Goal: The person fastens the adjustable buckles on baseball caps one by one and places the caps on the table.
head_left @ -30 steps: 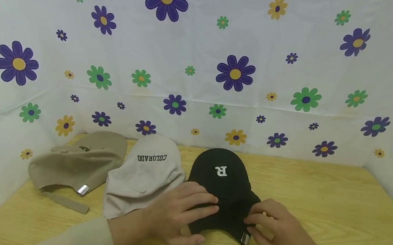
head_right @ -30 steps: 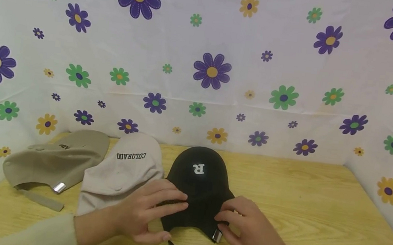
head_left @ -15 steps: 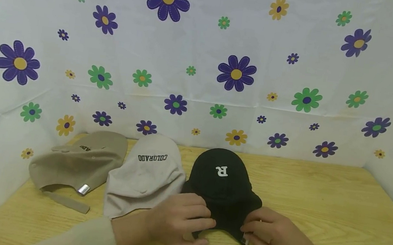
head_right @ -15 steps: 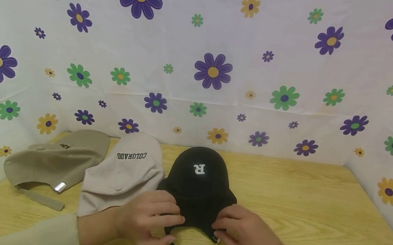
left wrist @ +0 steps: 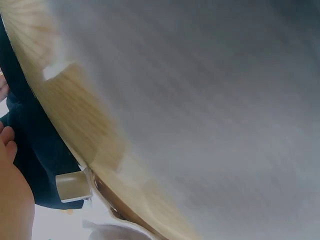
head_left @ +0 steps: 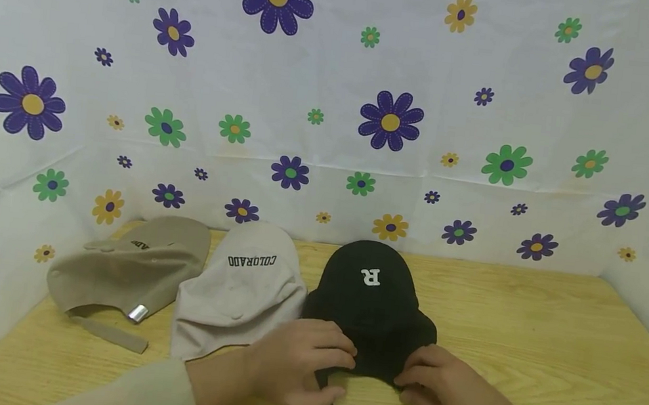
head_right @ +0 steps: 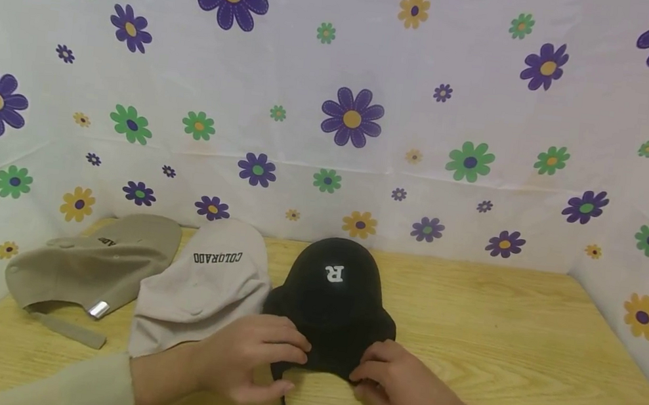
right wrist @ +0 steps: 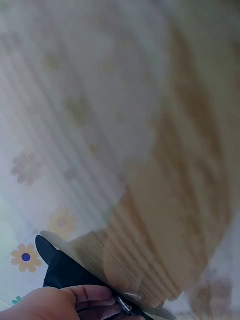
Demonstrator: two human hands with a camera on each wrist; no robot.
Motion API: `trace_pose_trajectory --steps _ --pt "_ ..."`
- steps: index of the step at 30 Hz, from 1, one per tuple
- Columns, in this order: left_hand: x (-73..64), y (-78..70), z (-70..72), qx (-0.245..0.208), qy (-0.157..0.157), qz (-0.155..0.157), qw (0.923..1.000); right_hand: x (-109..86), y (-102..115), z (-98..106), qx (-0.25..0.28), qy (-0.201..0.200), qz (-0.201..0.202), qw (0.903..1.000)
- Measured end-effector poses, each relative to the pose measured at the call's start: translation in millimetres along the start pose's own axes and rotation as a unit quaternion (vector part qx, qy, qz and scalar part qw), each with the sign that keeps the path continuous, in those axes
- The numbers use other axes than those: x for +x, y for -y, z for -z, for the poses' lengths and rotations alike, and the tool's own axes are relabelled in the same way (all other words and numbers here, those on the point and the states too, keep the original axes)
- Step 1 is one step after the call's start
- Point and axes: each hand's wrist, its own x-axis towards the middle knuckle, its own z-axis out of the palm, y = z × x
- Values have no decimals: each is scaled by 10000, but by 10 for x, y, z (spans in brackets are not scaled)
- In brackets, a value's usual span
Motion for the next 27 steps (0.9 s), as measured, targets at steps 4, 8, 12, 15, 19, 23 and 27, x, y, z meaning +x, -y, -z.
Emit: trace_pose_trajectory --steps 4,8,12,15,19,23,27 --pt "-5 35 0 -127 272 320 9990 22 -18 31 -90 140 -148 9998" --pt "-19 34 -10 -93 526 509 9973 26 -50 -2 -130 -5 8 9999" --pt "-60 -9 -20 -154 1013 834 9912 4 -72 -64 153 -203 53 9997" --pt "-77 -20 -23 -339 1377 1247 9820 7 -84 -75 500 -198 -230 9983" --pt "-95 -4 -32 -479 1718 1504 9724 20 -89 -55 958 63 -696 9929" --pt "-122 -25 -39 -518 1957 1486 9680 9 -93 -66 1174 385 -715 9898" --pt "-110 6 -26 -499 1758 1309 9744 29 -111 -48 1029 283 -409 9935"
